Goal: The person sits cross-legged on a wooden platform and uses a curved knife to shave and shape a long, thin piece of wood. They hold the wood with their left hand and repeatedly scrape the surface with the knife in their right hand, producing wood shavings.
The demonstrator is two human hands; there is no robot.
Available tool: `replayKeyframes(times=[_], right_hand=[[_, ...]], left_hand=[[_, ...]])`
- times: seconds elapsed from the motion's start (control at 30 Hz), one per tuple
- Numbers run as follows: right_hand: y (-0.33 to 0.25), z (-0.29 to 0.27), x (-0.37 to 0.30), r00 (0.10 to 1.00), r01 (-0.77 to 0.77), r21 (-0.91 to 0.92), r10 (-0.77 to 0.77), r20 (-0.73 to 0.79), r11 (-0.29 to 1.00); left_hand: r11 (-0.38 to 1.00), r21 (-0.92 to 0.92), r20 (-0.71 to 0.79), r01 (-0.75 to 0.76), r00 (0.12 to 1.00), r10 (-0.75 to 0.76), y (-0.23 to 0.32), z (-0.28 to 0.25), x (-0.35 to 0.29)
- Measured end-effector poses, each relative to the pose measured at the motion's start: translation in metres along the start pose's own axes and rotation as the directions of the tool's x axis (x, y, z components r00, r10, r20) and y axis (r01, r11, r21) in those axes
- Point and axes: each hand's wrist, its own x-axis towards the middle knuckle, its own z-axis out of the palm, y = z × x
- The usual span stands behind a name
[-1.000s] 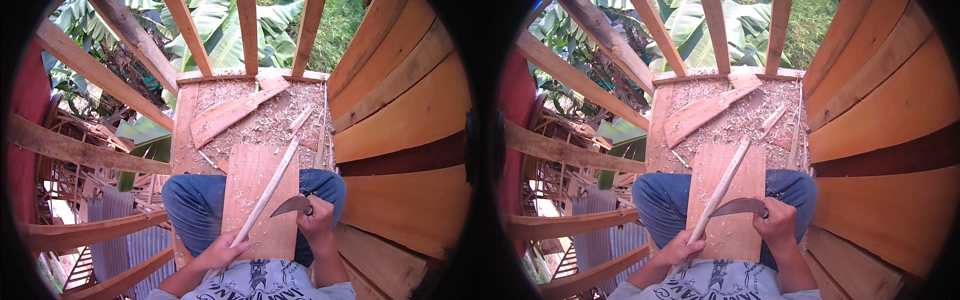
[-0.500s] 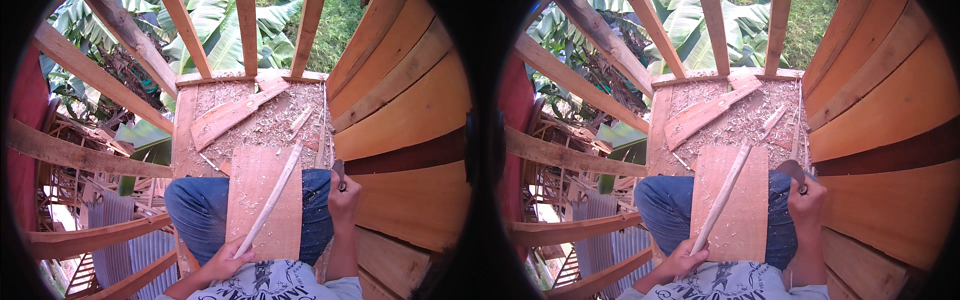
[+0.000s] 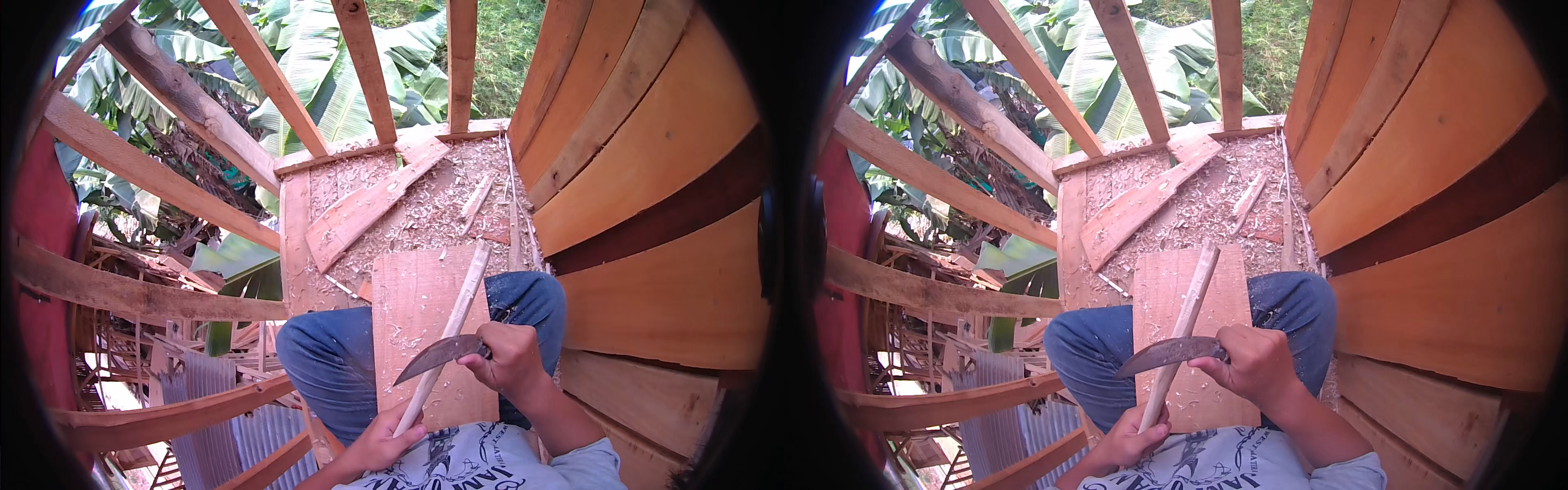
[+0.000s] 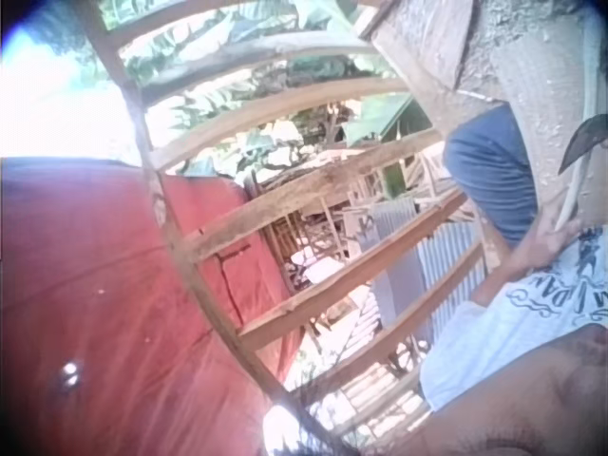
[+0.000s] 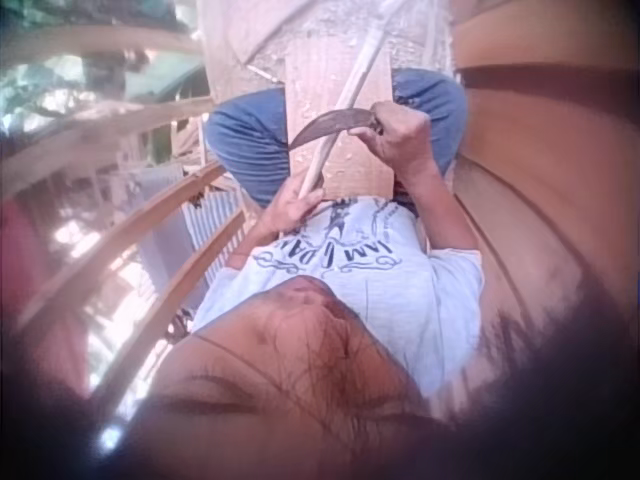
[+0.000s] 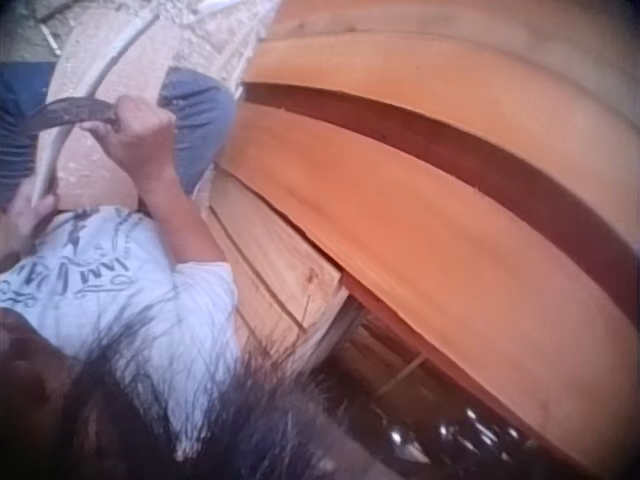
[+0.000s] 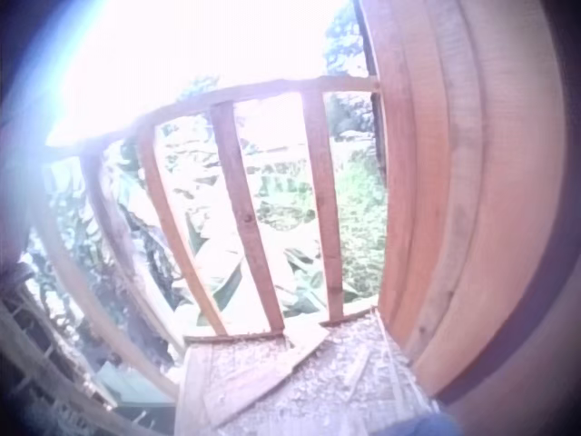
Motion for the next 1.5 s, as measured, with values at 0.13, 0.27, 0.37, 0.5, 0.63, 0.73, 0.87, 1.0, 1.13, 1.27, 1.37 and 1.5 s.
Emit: replayKeyframes(times=[0.13,0.27,0.37,0.5,0.63,0.73,0.87,1.0,1.13,1.27,1.37,1.5], right_hand=[[0.026,-0.006,0.002,0.997,-0.081,0.023,0.081,0.011,0.996],[0.005,0.003,-0.004,0.999,0.042,0.146,-0.047,0.024,0.988],[0.036,-0.001,0.012,0.999,-0.043,0.020,0.043,-0.009,0.999],[0.002,0.004,-0.001,0.972,0.199,0.172,-0.217,0.091,0.965],[0.036,-0.003,0.017,0.975,-0.216,0.263,0.224,-0.001,0.940],[0.020,-0.009,0.009,0.998,0.055,0.174,-0.051,-0.023,0.983],[0.047,0.000,0.001,0.908,-0.412,0.332,0.411,0.079,0.848],[0.050,-0.009,-0.014,0.835,-0.520,0.459,0.542,0.095,0.721],[-0.002,-0.020,-0.010,0.997,0.031,0.234,-0.045,0.055,0.972],[0.013,-0.005,0.011,0.976,-0.212,0.309,0.214,0.028,0.927],[0.012,-0.011,0.007,0.999,0.013,0.061,-0.015,0.030,0.998],[0.018,-0.006,0.007,0.995,0.045,0.105,-0.054,0.086,0.993]], left_hand=[[0.999,0.035,-0.054,0.042,0.998,-0.040,0.002,0.008,0.005],[0.997,0.068,-0.013,-0.037,0.999,0.038,0.004,0.007,0.003],[0.998,0.059,-0.031,-0.021,0.999,0.023,0.001,0.009,-0.002],[0.997,0.073,-0.065,-0.007,0.998,0.012,0.004,0.007,-0.003],[0.990,0.135,0.004,-0.050,0.999,0.050,-0.001,0.008,-0.004],[0.984,0.160,0.029,-0.079,0.997,0.075,0.008,0.017,-0.003],[0.999,0.007,-0.008,-0.041,0.999,0.041,0.007,0.006,-0.003],[0.999,-0.005,-0.074,-0.050,0.996,0.050,0.003,0.001,-0.005],[0.995,0.085,-0.049,-0.060,0.997,0.064,0.003,0.004,-0.001],[0.990,0.138,-0.088,-0.005,0.996,0.017,0.012,0.009,0.002],[0.966,0.226,-0.064,-0.128,0.987,0.145,0.008,0.010,0.000],[0.970,0.218,-0.075,-0.110,0.989,0.130,0.013,0.010,-0.004]])
